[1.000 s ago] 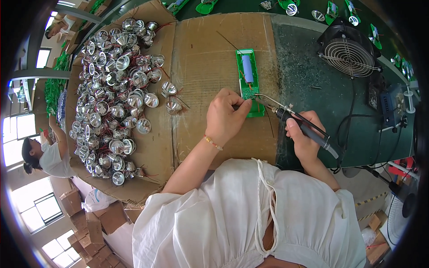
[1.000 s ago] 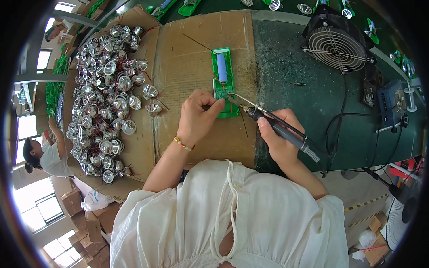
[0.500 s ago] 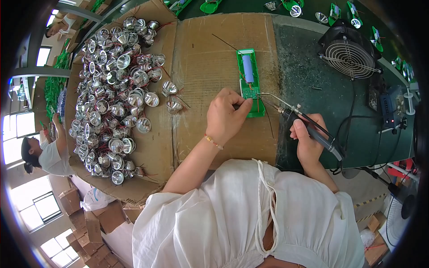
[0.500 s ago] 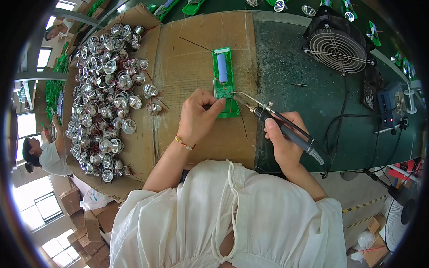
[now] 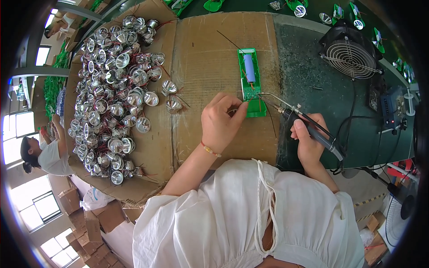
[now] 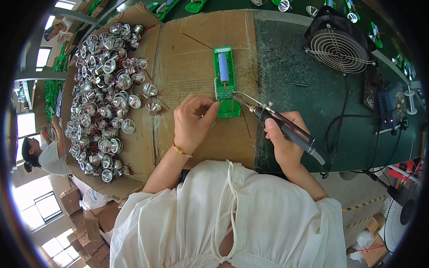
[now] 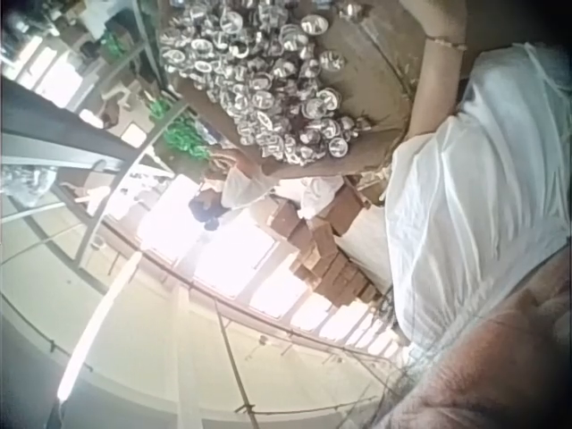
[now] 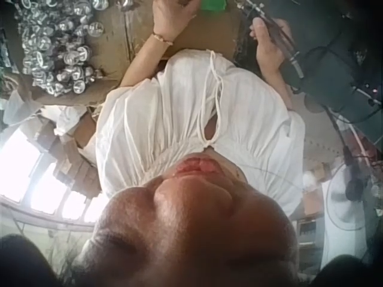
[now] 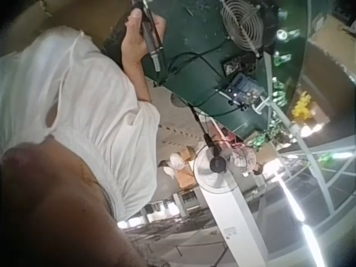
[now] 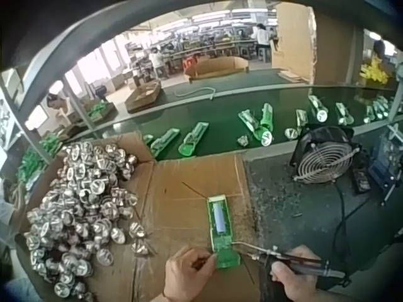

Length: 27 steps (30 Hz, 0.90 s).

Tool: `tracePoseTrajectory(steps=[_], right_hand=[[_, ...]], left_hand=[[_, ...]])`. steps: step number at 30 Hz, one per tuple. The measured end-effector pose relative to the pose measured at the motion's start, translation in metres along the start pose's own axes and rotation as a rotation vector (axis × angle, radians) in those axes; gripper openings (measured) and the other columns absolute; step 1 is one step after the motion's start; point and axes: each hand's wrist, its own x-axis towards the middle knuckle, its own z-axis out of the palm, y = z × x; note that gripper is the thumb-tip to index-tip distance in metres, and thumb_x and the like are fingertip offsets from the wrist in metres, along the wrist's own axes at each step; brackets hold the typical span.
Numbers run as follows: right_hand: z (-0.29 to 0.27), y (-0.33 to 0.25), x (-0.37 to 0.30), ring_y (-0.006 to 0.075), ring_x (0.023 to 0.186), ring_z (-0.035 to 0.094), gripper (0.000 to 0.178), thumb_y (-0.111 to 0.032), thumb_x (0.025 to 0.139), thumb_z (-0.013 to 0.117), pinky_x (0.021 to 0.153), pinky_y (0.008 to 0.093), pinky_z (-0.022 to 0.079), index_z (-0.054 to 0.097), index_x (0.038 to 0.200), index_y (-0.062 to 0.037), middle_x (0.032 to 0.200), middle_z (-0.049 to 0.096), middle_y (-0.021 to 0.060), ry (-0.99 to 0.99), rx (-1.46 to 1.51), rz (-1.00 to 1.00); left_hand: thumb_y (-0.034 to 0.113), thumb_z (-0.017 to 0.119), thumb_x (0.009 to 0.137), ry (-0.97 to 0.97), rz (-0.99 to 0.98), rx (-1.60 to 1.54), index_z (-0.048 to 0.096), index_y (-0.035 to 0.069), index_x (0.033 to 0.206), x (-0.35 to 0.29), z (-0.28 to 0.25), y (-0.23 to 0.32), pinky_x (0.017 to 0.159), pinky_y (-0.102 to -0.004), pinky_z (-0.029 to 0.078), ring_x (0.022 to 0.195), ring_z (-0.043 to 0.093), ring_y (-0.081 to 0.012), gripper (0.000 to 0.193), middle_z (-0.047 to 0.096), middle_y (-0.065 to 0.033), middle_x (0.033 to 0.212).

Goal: Soldering electrical wires to a circuit board and LED component at an assembly station.

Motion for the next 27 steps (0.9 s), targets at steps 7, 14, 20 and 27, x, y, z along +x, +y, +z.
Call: tracePoseTrajectory(steps=[7, 14, 20, 27], right_hand=[[0.009, 0.002, 0.002, 0.0074, 0.052, 0.053, 0.018, -0.011, 0.080, 0.066, 0.048, 0.0200, 0.044, 0.052, 0.081, 0.0009, 0.065, 0.059, 0.0060, -0.003, -0.033, 0.008], [0.012, 0.004, 0.006, 0.0077, 0.052, 0.053, 0.018, -0.011, 0.080, 0.066, 0.048, 0.0200, 0.043, 0.052, 0.081, 0.0004, 0.064, 0.059, 0.0062, -0.019, 0.024, 0.105], [0.012, 0.001, 0.007, 0.0074, 0.053, 0.053, 0.019, -0.012, 0.079, 0.066, 0.048, 0.0202, 0.044, 0.053, 0.083, 0.0005, 0.064, 0.058, 0.0061, 0.002, 0.051, 0.111], [0.005, 0.002, 0.004, 0.0077, 0.053, 0.053, 0.018, -0.011, 0.080, 0.065, 0.049, 0.0200, 0.044, 0.052, 0.084, 0.0002, 0.065, 0.058, 0.0066, -0.006, 0.015, 0.098]], left_hand=[[0.013, 0.067, 0.073, -0.110, -0.231, -0.092, 0.063, 0.000, 0.069, 0.008, 0.004, -0.003, 0.055, -0.0292, 0.045, 0.058, 0.057, -0.0180, 0.014, 0.058, -0.0087, 0.069], [0.014, 0.067, 0.072, -0.109, -0.283, -0.079, 0.063, 0.000, 0.068, 0.011, 0.004, -0.003, 0.054, -0.0297, 0.044, 0.058, 0.056, -0.0186, 0.015, 0.057, -0.0090, 0.068], [0.015, 0.068, 0.072, -0.129, -0.282, -0.128, 0.063, 0.000, 0.068, 0.011, 0.005, -0.005, 0.054, -0.0296, 0.043, 0.058, 0.055, -0.0176, 0.016, 0.057, -0.0087, 0.067], [0.016, 0.068, 0.072, -0.142, -0.313, -0.121, 0.064, 0.000, 0.069, 0.010, 0.008, -0.003, 0.054, -0.0292, 0.044, 0.057, 0.055, -0.0166, 0.017, 0.058, -0.0083, 0.067]])
